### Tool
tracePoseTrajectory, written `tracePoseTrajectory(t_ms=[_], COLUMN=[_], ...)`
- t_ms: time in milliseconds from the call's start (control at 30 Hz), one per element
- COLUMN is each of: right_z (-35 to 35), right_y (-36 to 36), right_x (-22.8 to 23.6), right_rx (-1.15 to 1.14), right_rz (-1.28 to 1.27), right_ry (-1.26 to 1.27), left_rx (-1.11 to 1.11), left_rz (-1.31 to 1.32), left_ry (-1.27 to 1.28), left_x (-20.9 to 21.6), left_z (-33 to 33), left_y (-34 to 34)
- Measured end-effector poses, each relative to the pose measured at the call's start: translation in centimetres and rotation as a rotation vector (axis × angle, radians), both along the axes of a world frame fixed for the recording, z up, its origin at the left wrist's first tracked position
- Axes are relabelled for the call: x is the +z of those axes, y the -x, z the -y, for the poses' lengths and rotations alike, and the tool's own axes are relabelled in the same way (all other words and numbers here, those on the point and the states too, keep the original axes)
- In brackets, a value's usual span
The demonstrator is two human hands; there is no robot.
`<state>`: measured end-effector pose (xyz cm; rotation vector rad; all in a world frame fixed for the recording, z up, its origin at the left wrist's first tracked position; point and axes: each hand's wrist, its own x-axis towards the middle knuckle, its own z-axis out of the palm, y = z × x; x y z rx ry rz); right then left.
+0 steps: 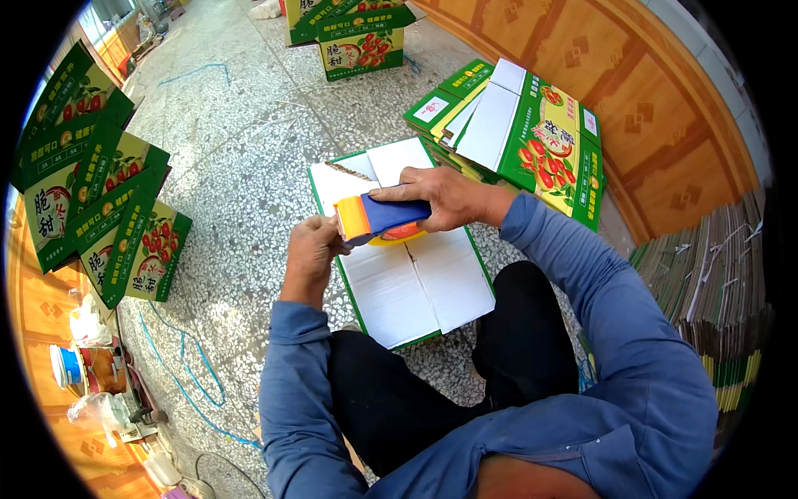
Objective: The person assembles flat-packed cardboard boxes by folding the sides and sealing them with a tape dispenser. They then stack the finished boxes and tie a bundle of flat boxes with a plastic strap.
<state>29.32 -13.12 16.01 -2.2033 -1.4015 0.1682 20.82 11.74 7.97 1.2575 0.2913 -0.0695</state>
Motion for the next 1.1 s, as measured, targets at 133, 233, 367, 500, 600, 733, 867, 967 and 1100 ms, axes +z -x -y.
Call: tracePoseTrajectory(t_ms=[133, 233, 367, 500, 600, 733, 867, 967, 1100], right_z=[-0.5, -0.7, -1.2, -1.7, -1.4, -1.0, -0.8, -0.5, 0.2], right_y=[-0.2, -0.3, -0.5, -0.7, -0.9, -0.9, -0.9, -1.0, -1.2], right_x=[1.6, 2.6, 3.4, 3.0, 2.3, 1.6, 1.2, 1.0, 0.9], right_rx=[0.096, 0.122, 0.151, 0.181, 0.182, 0.161, 0.156, 0.174, 0.204], right_rz=[0.085, 0.110, 0.131, 0.148, 0.178, 0.177, 0.164, 0.145, 0.146], right_ry=[0.126, 0.227, 0.330, 0.377, 0.370, 0.347, 0.329, 0.294, 0.209], left_rx=[0.037, 0.114, 0.109, 0.123, 0.068, -0.057, -0.132, -0.157, 0.022], left_rz=[-0.035, -0.090, -0.137, -0.188, -0.245, -0.151, -0.197, -0.226, -0.237], left_ry=[0.034, 0.074, 0.024, 0.013, -0.017, -0.688, -0.905, -0.900, -0.947], left_x=[-1.9, -4.7, -10.0, -16.2, -19.4, -21.1, -22.0, -20.3, -12.8], left_z=[-4.8, -9.3, -14.0, -14.0, -10.1, -2.2, 1.5, 0.4, -3.0], left_y=[1.9, 3.8, 5.3, 6.0, 4.9, 2.8, 1.8, 1.4, -3.4])
